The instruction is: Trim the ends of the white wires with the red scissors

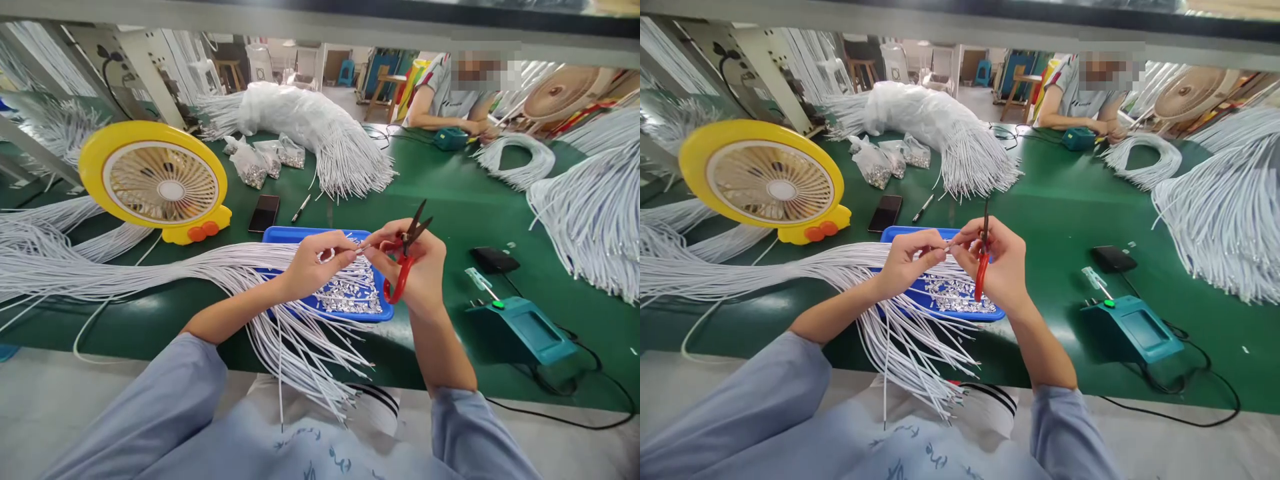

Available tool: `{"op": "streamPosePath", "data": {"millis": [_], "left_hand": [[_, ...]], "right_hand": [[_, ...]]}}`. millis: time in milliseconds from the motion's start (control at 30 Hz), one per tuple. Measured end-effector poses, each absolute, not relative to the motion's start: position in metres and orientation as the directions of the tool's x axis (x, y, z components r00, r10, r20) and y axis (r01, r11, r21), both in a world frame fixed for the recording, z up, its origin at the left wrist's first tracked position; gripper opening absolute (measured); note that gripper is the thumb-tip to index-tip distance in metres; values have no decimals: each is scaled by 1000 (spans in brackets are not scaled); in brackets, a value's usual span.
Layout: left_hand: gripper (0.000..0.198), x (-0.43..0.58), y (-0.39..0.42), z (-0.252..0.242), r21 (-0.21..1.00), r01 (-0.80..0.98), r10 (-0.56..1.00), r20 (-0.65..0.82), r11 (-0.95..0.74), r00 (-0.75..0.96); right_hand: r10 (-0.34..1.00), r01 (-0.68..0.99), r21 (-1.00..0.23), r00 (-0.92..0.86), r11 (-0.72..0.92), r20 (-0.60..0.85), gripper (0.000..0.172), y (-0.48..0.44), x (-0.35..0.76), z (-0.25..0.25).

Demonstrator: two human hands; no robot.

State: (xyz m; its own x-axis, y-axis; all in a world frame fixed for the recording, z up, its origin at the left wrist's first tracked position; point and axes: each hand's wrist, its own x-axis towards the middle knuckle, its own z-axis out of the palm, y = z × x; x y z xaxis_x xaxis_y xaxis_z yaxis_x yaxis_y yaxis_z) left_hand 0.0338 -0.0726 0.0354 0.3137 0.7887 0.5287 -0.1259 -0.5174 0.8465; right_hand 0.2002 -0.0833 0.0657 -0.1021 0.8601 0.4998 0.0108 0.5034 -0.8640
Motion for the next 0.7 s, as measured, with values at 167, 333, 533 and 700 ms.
{"op": "streamPosePath", "data": {"millis": [167, 333, 533, 700], "left_hand": [[13, 34, -69, 32, 776, -54, 738, 616, -628, 276], [11, 36, -66, 30, 749, -114, 703, 655, -653, 279], [7, 37, -66, 29, 723, -116, 692, 687, -681, 222], [12, 37, -66, 22, 726, -88, 701, 683, -682, 207]], "right_hand": [[834, 62, -832, -71, 552, 547, 31, -79, 199, 63], [810, 61, -808, -52, 586, 584, 31, -77, 197, 57], [832, 99, -826, -35, 554, 554, 32, -78, 190, 54], [822, 139, -810, -80, 570, 564, 28, -79, 190, 56]]}}
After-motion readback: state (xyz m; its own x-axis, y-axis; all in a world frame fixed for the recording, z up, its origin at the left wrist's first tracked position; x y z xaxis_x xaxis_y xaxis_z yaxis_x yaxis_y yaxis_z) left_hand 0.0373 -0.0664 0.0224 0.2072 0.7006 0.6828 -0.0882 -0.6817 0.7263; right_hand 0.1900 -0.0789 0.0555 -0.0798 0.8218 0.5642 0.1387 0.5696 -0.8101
